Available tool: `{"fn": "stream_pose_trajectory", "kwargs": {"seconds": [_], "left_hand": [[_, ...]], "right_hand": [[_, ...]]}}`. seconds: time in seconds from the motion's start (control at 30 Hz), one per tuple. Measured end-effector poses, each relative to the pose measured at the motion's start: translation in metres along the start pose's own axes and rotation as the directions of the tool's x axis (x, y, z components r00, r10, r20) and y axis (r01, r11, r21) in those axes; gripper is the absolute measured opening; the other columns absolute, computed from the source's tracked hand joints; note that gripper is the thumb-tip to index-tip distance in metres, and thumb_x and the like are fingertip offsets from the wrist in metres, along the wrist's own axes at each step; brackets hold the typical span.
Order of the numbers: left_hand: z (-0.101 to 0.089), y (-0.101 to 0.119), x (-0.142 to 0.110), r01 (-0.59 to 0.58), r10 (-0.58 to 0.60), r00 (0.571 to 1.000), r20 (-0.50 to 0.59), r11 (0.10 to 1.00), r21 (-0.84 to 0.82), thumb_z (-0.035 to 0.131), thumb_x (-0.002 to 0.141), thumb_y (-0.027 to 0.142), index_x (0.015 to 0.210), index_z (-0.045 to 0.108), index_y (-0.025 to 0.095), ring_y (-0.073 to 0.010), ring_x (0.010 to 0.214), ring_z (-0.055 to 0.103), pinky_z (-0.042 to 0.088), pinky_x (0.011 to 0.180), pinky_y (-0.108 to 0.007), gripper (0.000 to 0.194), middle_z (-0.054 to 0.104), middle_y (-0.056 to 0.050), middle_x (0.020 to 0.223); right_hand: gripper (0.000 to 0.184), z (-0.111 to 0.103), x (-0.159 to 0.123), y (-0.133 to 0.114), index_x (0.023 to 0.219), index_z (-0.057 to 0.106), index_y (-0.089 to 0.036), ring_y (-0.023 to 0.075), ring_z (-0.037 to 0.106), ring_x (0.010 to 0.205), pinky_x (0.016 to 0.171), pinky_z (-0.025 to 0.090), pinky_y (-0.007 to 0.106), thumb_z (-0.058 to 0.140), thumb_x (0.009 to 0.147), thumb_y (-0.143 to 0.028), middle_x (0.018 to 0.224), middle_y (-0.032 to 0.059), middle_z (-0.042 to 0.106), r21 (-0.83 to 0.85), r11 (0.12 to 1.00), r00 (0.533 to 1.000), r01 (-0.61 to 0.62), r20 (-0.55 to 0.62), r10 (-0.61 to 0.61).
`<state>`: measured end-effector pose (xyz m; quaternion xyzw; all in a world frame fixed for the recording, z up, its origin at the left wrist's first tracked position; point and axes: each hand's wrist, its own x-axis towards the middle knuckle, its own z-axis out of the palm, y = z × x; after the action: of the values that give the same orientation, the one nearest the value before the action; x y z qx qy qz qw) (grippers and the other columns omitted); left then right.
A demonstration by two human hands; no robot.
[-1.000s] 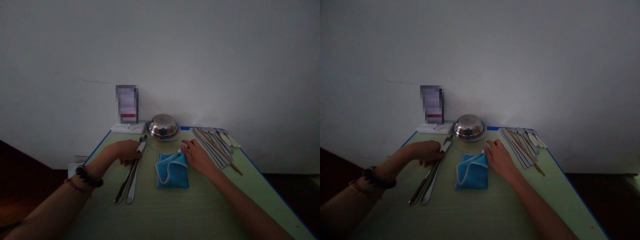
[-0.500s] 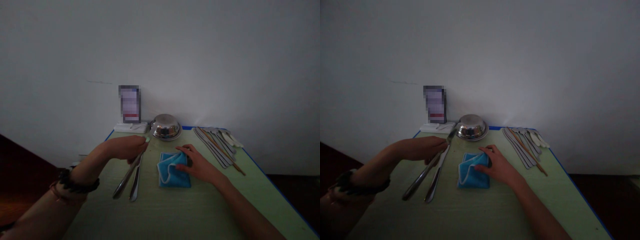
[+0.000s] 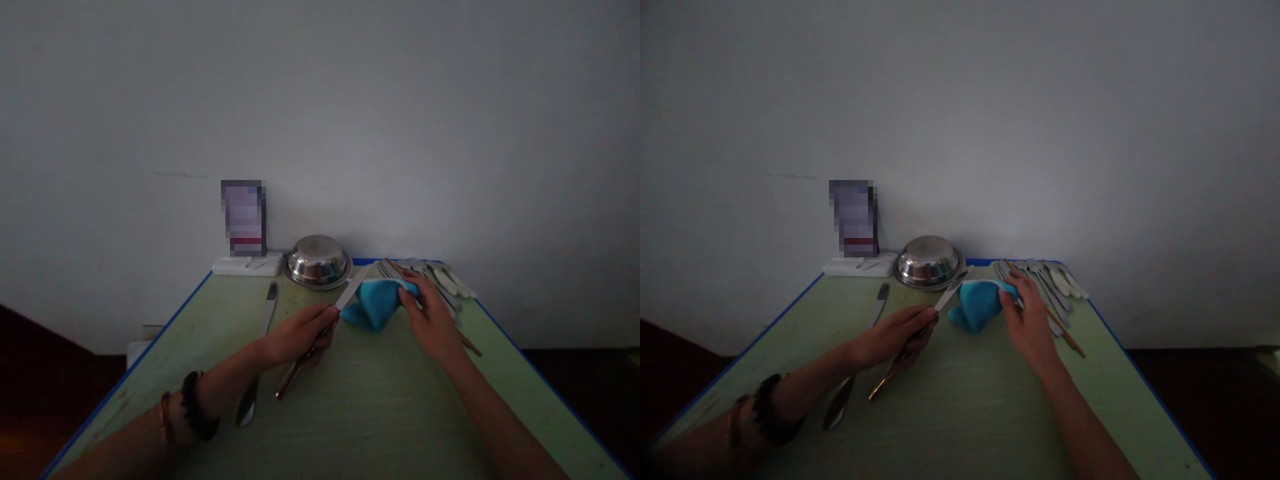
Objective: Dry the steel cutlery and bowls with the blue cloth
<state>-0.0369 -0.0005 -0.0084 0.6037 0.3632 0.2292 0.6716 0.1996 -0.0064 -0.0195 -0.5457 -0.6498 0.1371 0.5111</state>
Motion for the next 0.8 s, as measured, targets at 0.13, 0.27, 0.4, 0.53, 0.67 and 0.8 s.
{"fn": "stream_pose_trajectory", "kwargs": {"seconds": [0.13, 0.27, 0.4, 0.53, 0.67, 0.8], "left_hand": [[0.003, -0.017, 0.008, 0.031, -0.032, 0.999, -0.009, 0.988, -0.154, 0.036, 0.088, 0.032, 0.073, 0.040, 0.019, -0.0043, 0.029, 0.034, 0.030, 0.026, -0.013, 0.020, 0.035, 0.010, 0.049], [0.005, -0.023, 0.008, 0.000, -0.001, 1.000, -0.005, 0.978, -0.208, 0.037, 0.086, 0.024, 0.083, 0.043, 0.018, -0.0061, 0.034, 0.044, 0.037, 0.030, -0.015, 0.009, 0.044, 0.008, 0.053], [0.009, -0.021, 0.005, -0.017, 0.014, 1.000, -0.019, 0.987, -0.162, 0.039, 0.089, 0.036, 0.087, 0.040, 0.019, -0.0087, 0.038, 0.053, 0.041, 0.033, -0.016, 0.017, 0.055, 0.005, 0.060], [0.014, -0.017, 0.004, -0.019, 0.014, 0.998, -0.058, 0.996, -0.085, 0.038, 0.090, 0.041, 0.087, 0.038, 0.019, -0.0105, 0.041, 0.059, 0.041, 0.032, -0.016, 0.022, 0.060, 0.003, 0.068], [0.017, -0.016, 0.003, -0.014, 0.011, 0.997, -0.077, 0.999, -0.038, 0.038, 0.089, 0.044, 0.086, 0.037, 0.019, -0.0102, 0.039, 0.058, 0.041, 0.031, -0.015, 0.025, 0.060, 0.004, 0.064], [0.017, -0.017, 0.000, 0.006, -0.006, 0.995, -0.096, 1.000, 0.001, 0.038, 0.089, 0.047, 0.085, 0.036, 0.020, -0.0081, 0.030, 0.049, 0.038, 0.028, -0.015, 0.027, 0.053, 0.008, 0.050]], "right_hand": [[0.028, 0.005, -0.001, 0.007, 0.104, 0.052, -0.022, 0.0207, 0.058, 0.091, 0.080, 0.047, 0.041, 0.047, 0.082, -0.039, 0.103, 0.0070, 0.059, 0.097, 0.970, 0.970, -0.222, 0.122, 0.210], [0.034, 0.003, -0.003, 0.007, 0.107, 0.050, -0.022, 0.0201, 0.057, 0.095, 0.085, 0.045, 0.039, 0.056, 0.074, -0.029, 0.101, 0.0055, 0.059, 0.053, 0.976, 0.952, -0.212, 0.237, 0.193], [0.055, -0.006, -0.005, 0.004, 0.122, 0.043, -0.026, 0.0232, 0.052, 0.103, 0.090, 0.041, 0.043, 0.059, 0.070, -0.022, 0.109, 0.0076, 0.050, -0.233, 0.969, 0.932, -0.088, 0.323, 0.162], [0.040, -0.009, -0.006, -0.013, 0.109, 0.048, -0.019, 0.0276, 0.047, 0.104, 0.087, 0.040, 0.045, 0.059, 0.071, -0.027, 0.107, 0.0113, 0.045, -0.460, 0.888, 0.995, 0.027, 0.098, 0.020], [0.027, 0.001, -0.014, -0.031, 0.081, 0.046, -0.020, 0.0214, 0.053, 0.076, 0.068, 0.042, 0.037, 0.049, 0.079, -0.046, 0.079, 0.0055, 0.053, -0.454, 0.888, 0.961, 0.071, 0.271, 0.062], [0.023, 0.013, -0.023, -0.025, 0.076, 0.047, -0.022, 0.0222, 0.054, 0.070, 0.061, 0.038, 0.034, 0.053, 0.077, -0.043, 0.075, 0.0052, 0.058, -0.496, 0.860, 0.888, 0.120, 0.441, 0.131]]}}
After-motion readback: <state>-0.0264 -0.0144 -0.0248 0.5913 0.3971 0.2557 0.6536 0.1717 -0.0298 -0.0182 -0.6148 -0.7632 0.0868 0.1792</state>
